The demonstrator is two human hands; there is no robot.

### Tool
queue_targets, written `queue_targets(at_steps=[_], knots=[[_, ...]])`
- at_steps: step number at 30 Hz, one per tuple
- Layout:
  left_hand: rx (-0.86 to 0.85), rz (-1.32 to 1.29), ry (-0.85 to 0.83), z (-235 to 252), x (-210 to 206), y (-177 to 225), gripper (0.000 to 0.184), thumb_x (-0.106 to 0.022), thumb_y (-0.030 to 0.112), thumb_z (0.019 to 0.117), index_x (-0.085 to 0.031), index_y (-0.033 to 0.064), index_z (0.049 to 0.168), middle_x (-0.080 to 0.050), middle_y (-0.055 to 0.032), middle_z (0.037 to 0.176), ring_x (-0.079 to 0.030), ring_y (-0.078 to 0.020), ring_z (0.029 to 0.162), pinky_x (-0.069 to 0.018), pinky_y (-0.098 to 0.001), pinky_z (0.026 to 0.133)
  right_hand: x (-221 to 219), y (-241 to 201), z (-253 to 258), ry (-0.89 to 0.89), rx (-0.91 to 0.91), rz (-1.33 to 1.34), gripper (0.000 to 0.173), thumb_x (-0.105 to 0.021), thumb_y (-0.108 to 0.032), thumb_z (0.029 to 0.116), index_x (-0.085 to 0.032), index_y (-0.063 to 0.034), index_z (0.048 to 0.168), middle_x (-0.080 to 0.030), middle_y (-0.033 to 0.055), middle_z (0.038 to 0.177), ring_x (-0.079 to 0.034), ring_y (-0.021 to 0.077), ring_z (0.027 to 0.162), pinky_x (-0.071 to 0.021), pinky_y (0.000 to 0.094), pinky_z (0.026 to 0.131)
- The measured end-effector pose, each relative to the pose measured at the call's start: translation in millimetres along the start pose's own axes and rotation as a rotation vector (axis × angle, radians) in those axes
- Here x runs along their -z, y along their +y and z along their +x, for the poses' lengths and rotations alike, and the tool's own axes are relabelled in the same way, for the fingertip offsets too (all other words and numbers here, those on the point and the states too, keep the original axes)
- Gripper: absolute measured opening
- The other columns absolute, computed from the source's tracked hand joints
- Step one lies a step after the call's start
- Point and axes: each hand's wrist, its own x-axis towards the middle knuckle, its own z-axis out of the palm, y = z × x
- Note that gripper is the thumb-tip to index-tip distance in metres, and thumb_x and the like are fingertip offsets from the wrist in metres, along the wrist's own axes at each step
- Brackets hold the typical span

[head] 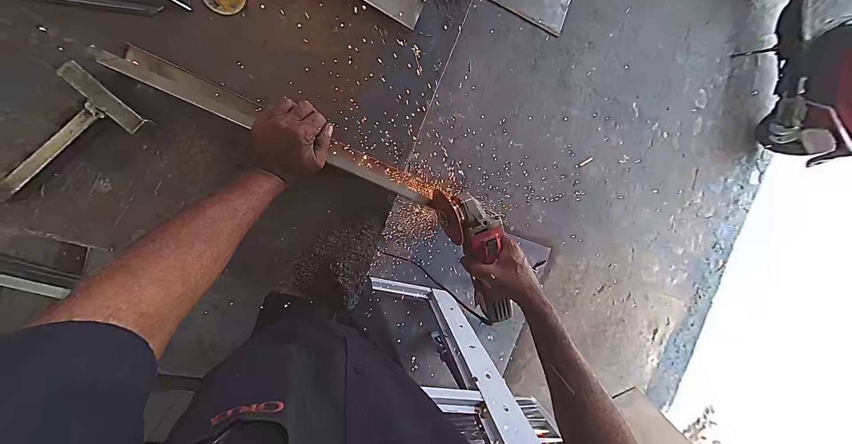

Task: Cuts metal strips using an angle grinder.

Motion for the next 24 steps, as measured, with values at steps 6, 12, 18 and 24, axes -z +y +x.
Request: queue_targets(at_steps=[6,12,18,24], knots=[[0.001,0.000,0.016,1,-2,-1,0.042,-0.041,0.034,0.1059,-0.068,0.0042,0.092,-0.072,-0.0153,0.099,-0.067,-0.0367,0.098,-0.0525,-0.0493,0.080,-5,10,2,0.016,-0.043,-0.069,0.078,-0.083,-0.046,0.0666,-0.059,-0.0091,0.131,-0.072,0.0081,0.106,-0.070,0.0202,0.097,-0.0566,0.0485,0.086],[0.008,0.018,0.002,2,-2,-1,0.043,-0.040,0.033,0.1057,-0.068,0.0046,0.090,-0.072,-0.0151,0.099,-0.068,-0.0363,0.100,-0.0521,-0.0499,0.081,-30,33,-41,0.197,-0.085,0.289,0.069,-0.084,-0.045,0.0634,-0.064,-0.0081,0.118,-0.072,-0.0003,0.096,-0.070,0.0078,0.087,-0.0593,0.0343,0.080],[0.001,0.051,-0.012,1,-2,0,0.043,-0.039,0.034,0.1056,-0.068,0.0053,0.091,-0.071,-0.0147,0.098,-0.067,-0.0363,0.096,-0.0516,-0.0503,0.078,-92,32,-110,0.361,-0.226,0.789,0.073,-0.087,-0.041,0.0628,-0.061,-0.0032,0.119,-0.073,0.0056,0.095,-0.073,0.0156,0.083,-0.0635,0.0377,0.076],[-0.061,-0.007,-0.112,1,6,-5,0.063,-0.039,0.068,0.0996,-0.075,0.0169,0.113,-0.072,-0.0104,0.112,-0.067,-0.0323,0.103,-0.0530,-0.0489,0.086,-143,9,-168,0.465,-0.319,0.922,0.073,-0.087,-0.043,0.0611,-0.063,-0.0048,0.119,-0.073,0.0044,0.093,-0.073,0.0144,0.080,-0.0635,0.0369,0.072]])
